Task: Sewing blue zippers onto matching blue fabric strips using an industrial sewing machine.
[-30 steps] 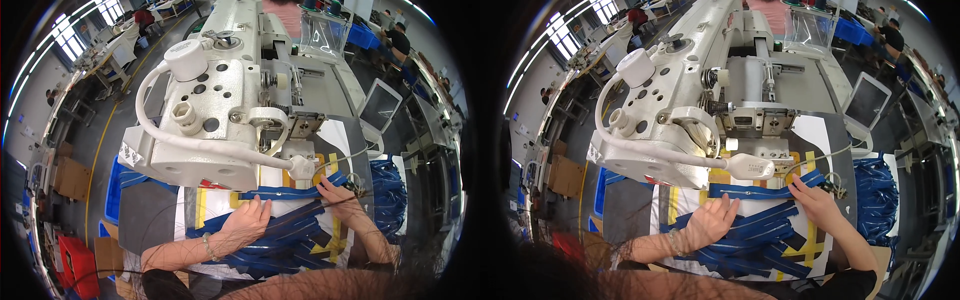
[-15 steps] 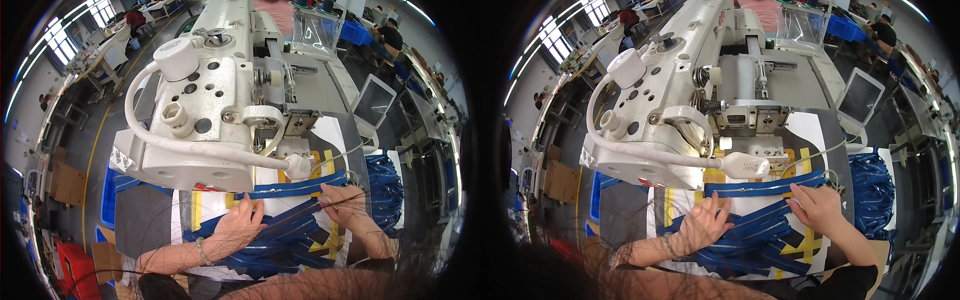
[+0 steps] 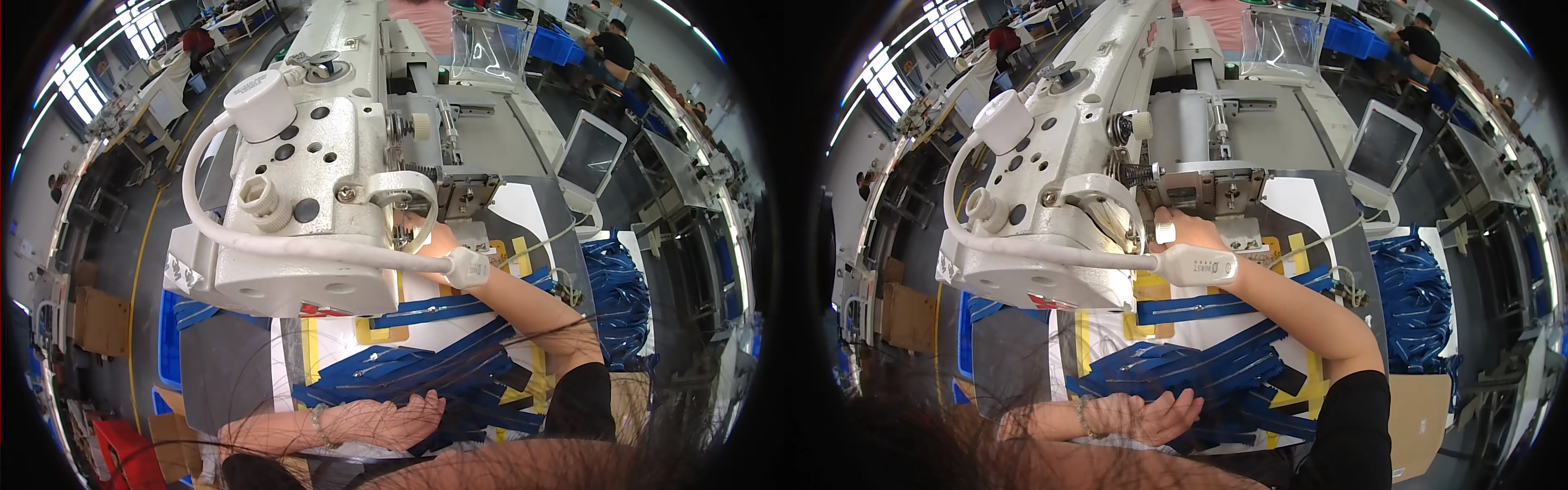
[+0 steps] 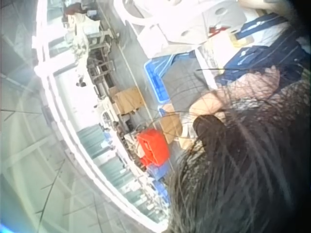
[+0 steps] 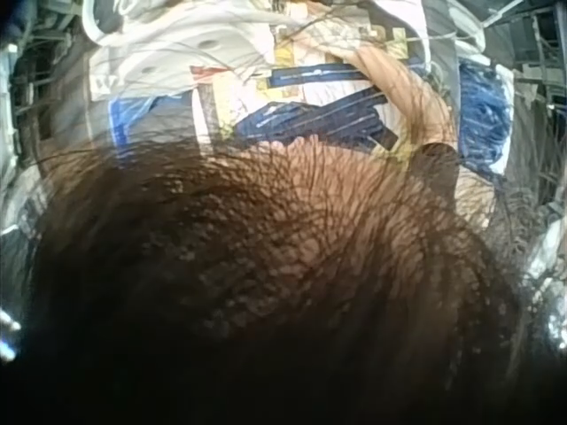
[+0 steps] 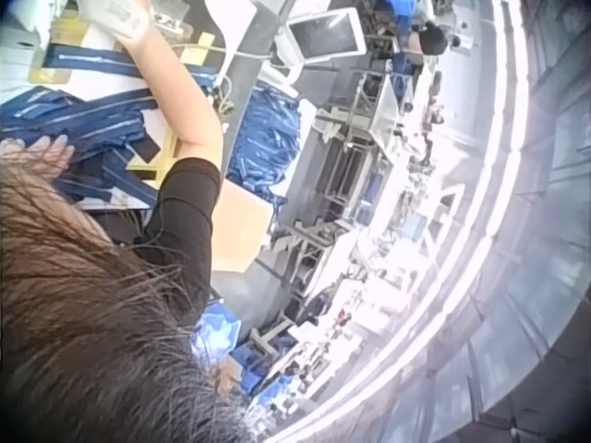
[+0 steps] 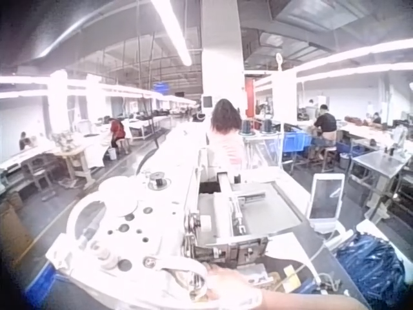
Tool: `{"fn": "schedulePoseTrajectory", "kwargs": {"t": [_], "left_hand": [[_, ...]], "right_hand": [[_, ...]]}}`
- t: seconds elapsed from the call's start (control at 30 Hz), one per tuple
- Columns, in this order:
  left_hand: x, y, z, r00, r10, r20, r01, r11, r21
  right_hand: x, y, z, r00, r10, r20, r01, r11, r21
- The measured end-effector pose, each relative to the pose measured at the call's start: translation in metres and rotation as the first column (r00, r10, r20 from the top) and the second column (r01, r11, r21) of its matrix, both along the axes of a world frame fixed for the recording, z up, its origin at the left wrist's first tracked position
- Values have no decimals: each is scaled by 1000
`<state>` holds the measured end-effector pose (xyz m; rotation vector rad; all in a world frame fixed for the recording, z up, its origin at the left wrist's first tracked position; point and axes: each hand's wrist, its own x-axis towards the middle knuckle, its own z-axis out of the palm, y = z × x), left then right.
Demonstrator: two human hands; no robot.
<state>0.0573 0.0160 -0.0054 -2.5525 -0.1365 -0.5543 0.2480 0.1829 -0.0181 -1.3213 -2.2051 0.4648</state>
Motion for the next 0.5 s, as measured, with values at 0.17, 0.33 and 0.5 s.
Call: {"fn": "schedulePoseTrajectory", "kwargs": {"t": [0.17,0.33,0.5], "left_hand": [[-20,2,1,998,-44,42,46,998,-36],[-23,11,-2,999,-18,42,26,982,-187],[-15,17,1,977,198,-83,-212,824,-525]], "right_hand": [[1,-14,16,820,155,-552,-272,952,-137],[33,-71,17,651,730,208,-753,655,58],[69,-101,25,850,425,311,-508,818,269]]}}
